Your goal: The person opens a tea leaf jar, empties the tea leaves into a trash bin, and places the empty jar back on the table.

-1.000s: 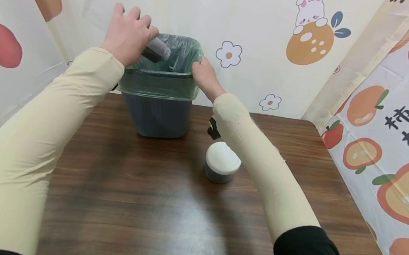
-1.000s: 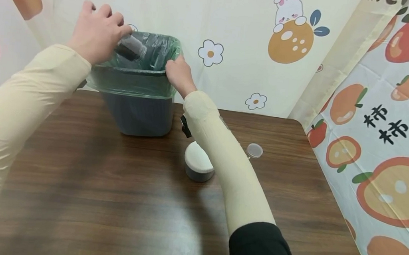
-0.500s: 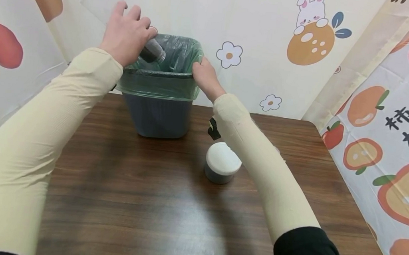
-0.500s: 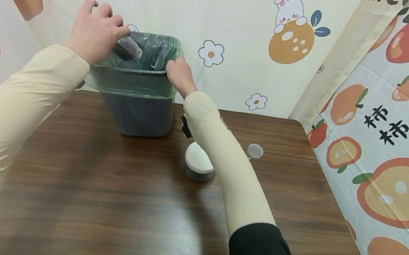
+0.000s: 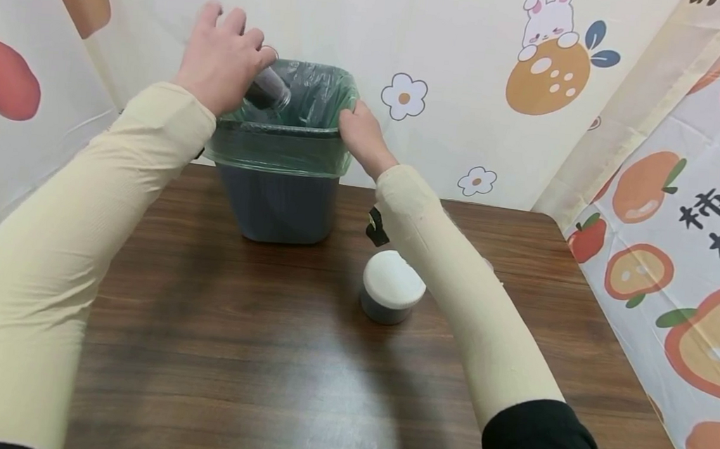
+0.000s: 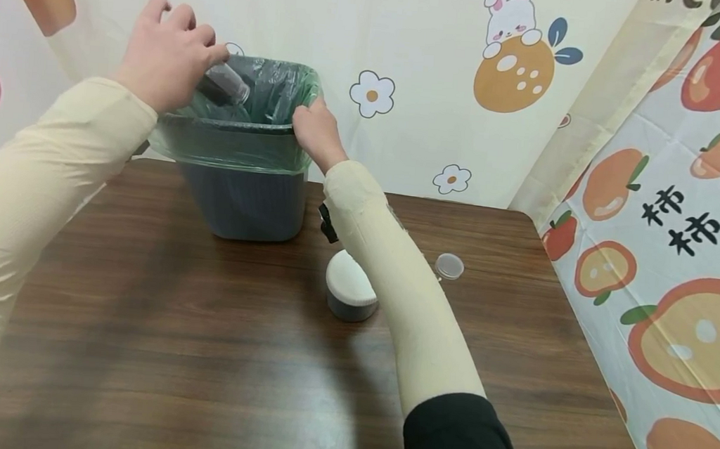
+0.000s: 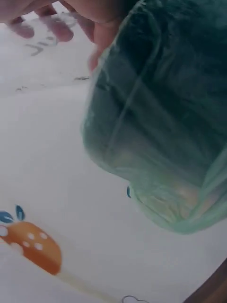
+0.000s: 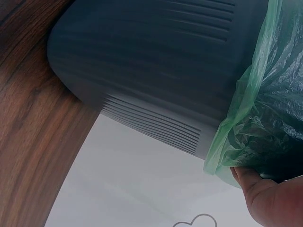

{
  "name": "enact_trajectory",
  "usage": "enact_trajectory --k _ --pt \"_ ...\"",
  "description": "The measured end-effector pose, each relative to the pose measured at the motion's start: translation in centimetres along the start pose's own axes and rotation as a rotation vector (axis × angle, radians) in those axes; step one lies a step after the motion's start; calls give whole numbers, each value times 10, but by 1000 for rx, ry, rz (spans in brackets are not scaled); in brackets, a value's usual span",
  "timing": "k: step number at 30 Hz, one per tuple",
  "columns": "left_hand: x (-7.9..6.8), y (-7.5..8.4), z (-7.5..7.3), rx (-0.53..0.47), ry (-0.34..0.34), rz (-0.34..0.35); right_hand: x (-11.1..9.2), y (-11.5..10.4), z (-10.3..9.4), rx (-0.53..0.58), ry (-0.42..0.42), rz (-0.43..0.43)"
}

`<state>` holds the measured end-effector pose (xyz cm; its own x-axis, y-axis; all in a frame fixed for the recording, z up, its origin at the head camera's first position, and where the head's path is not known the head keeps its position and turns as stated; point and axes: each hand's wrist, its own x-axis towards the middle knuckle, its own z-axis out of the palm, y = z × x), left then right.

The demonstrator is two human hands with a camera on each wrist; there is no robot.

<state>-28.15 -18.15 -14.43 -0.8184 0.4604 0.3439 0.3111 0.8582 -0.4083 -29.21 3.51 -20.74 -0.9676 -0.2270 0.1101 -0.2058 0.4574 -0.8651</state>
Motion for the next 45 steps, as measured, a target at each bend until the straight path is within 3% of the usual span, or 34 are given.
enact_trajectory --k 9,17,21,33,41,45 --pt "0 1 1 -1 58 -7 1 -1 1 1 -4 -6" --pt "-2 1 -1 -44 -19 -52 1 -2 1 -7 -10 5" --pt "-3 -1 -1 7 6 -24 1 -3 1 -10 -9 12" --pt "-4 0 0 -35 23 -53 1 -2 1 -11 2 17" --pt "-4 -2 0 -52 -1 -50 1 -1 2 -6 -1 23" --pt "-6 -1 0 -25 18 -32 0 -1 2 -3 -1 21"
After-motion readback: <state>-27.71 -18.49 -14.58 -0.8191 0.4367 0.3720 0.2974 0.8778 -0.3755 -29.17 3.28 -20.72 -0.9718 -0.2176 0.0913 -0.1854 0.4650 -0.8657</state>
